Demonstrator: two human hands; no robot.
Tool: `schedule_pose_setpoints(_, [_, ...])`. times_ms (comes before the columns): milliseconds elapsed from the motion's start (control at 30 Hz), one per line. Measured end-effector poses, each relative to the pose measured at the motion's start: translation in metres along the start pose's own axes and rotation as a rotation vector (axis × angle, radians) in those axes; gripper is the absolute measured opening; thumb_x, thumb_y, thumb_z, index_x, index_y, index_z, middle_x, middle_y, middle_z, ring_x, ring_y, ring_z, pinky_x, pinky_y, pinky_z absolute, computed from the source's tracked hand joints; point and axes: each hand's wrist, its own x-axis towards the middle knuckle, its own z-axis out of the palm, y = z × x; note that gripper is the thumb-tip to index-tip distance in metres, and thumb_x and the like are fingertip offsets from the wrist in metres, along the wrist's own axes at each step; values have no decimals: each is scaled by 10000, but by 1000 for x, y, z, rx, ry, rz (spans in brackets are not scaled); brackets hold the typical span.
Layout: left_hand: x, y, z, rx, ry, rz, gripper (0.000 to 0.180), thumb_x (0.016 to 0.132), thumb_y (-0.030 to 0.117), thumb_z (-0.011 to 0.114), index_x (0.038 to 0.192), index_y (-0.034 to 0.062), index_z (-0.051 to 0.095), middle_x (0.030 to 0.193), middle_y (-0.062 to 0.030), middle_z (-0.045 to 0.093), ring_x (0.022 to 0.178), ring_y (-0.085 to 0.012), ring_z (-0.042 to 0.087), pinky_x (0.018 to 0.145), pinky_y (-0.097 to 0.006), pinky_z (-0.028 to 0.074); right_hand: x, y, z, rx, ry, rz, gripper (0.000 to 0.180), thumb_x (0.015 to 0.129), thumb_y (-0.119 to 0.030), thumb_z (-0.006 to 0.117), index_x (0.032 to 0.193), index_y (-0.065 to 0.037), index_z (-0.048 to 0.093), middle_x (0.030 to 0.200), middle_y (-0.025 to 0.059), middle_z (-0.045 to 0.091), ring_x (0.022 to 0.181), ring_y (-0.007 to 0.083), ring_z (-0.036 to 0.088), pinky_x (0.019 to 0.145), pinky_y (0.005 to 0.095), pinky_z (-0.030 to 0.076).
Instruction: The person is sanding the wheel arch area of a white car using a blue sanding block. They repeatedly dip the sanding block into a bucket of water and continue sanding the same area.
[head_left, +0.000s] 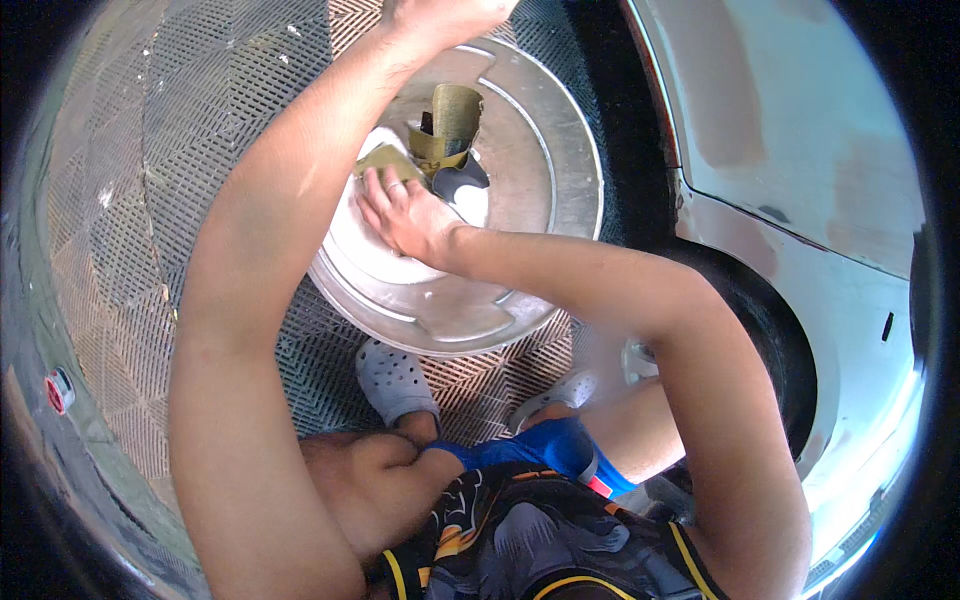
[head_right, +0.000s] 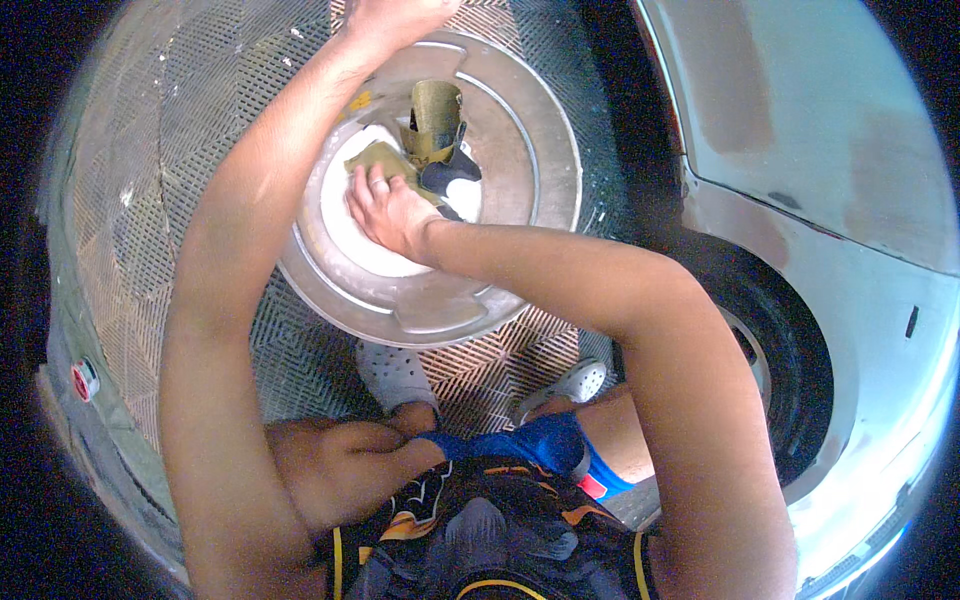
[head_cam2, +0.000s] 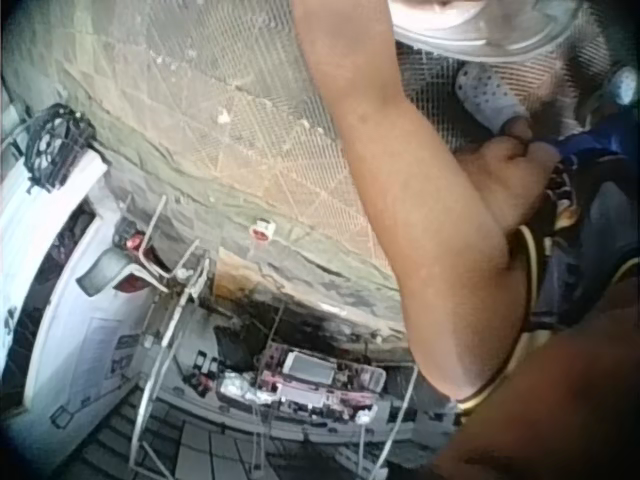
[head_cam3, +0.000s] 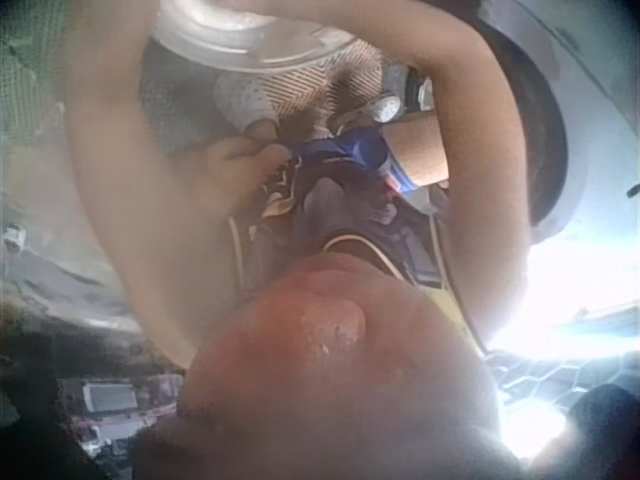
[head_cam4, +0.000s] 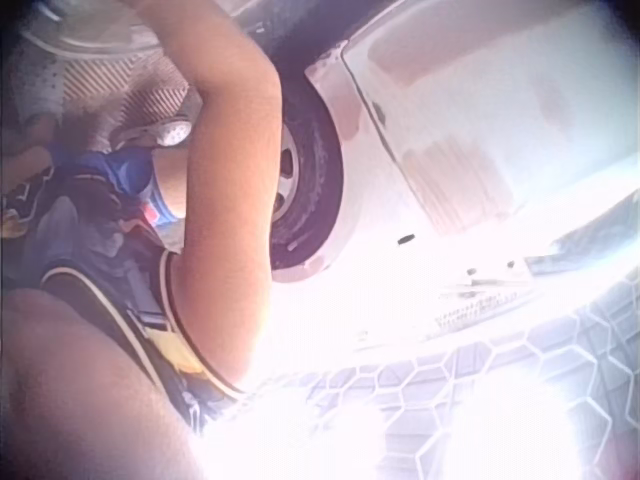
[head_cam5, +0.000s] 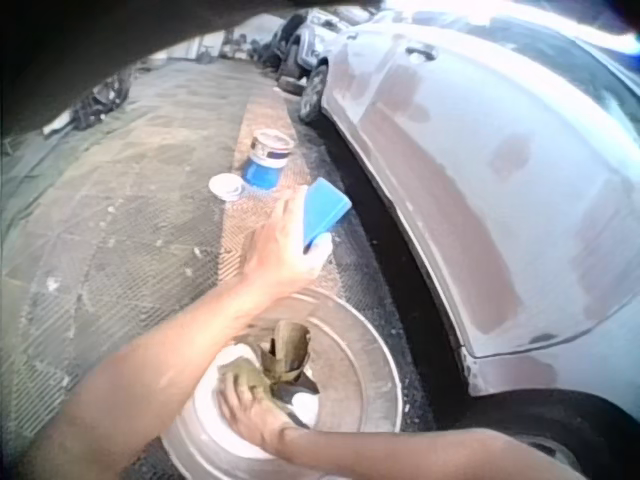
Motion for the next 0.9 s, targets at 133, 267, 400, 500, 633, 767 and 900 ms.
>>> schedule_pose_setpoints(133, [-1, -8, -1, 27, 83, 54, 638, 835, 276, 681, 1369, 15, 447, 1244, -253, 569, 1048, -475, 622, 860, -542, 526, 4, 37, -34, 399, -312, 225, 551, 905, -67, 562, 1429, 70, 456, 1055, 238, 712, 922, 364, 734, 745, 442, 612])
schedule_pose_setpoints(267, [1, 7, 0, 23, -14, -41, 624, 835, 276, 681, 1354, 15, 453, 1235, -251, 569, 1074, -474, 609, 865, -541, 521, -20, 88, -16, 545, -135, 462, 457, 875, -20, 575, 1327, 29, 528, 889, 201, 729, 830, 324, 746, 685, 457, 608])
schedule_pose_setpoints(400, [0, -3, 0, 17, 34, 28, 612, 833, 263, 687, 1345, 14, 461, 1214, -257, 569, 1069, -475, 602, 869, -541, 518, -28, 77, -39, 296, 104, 117, 313, 872, -103, 609, 1177, -41, 639, 1229, 152, 640, 1172, 267, 617, 945, 389, 531])
schedule_pose_setpoints(500, [2, 1, 1, -12, 31, 58, 596, 830, 254, 692, 1329, 16, 469, 1194, -259, 569, 1058, -477, 599, 865, -541, 517, -15, 28, -8, 173, -62, -362, 477, 884, -148, 634, 1356, -100, 581, 1346, 82, 601, 1319, 233, 524, 1094, 393, 443])
schedule_pose_setpoints(633, [-2, -4, 19, -67, 110, 130, 568, 831, 249, 691, 1304, 16, 478, 1188, -257, 570, 1053, -477, 599, 859, -539, 516, 14, -14, 48, 42, -322, -526, 240, 872, -192, 659, 1089, -106, 714, 1176, 53, 702, 1178, 249, 634, 1045, 397, 480])
schedule_pose_setpoints(767, [-4, 3, 2, -34, 31, 52, 568, 830, 243, 688, 1306, 13, 481, 1188, -252, 574, 1063, -473, 600, 865, -543, 512, 23, 12, 19, 445, -406, -265, 174, 893, -259, 693, 959, -107, 747, 842, 84, 743, 849, 295, 729, 845, 411, 562])
schedule_pose_setpoints(900, [-6, -3, -4, -25, 43, 65, 608, 817, 237, 700, 1335, 14, 475, 1210, -254, 578, 1094, -470, 592, 910, -526, 505, 6, 61, -38, 1081, -21, -8, 243, 935, -336, 707, 1000, -104, 731, 781, 147, 698, 728, 310, 698, 712, 426, 529])
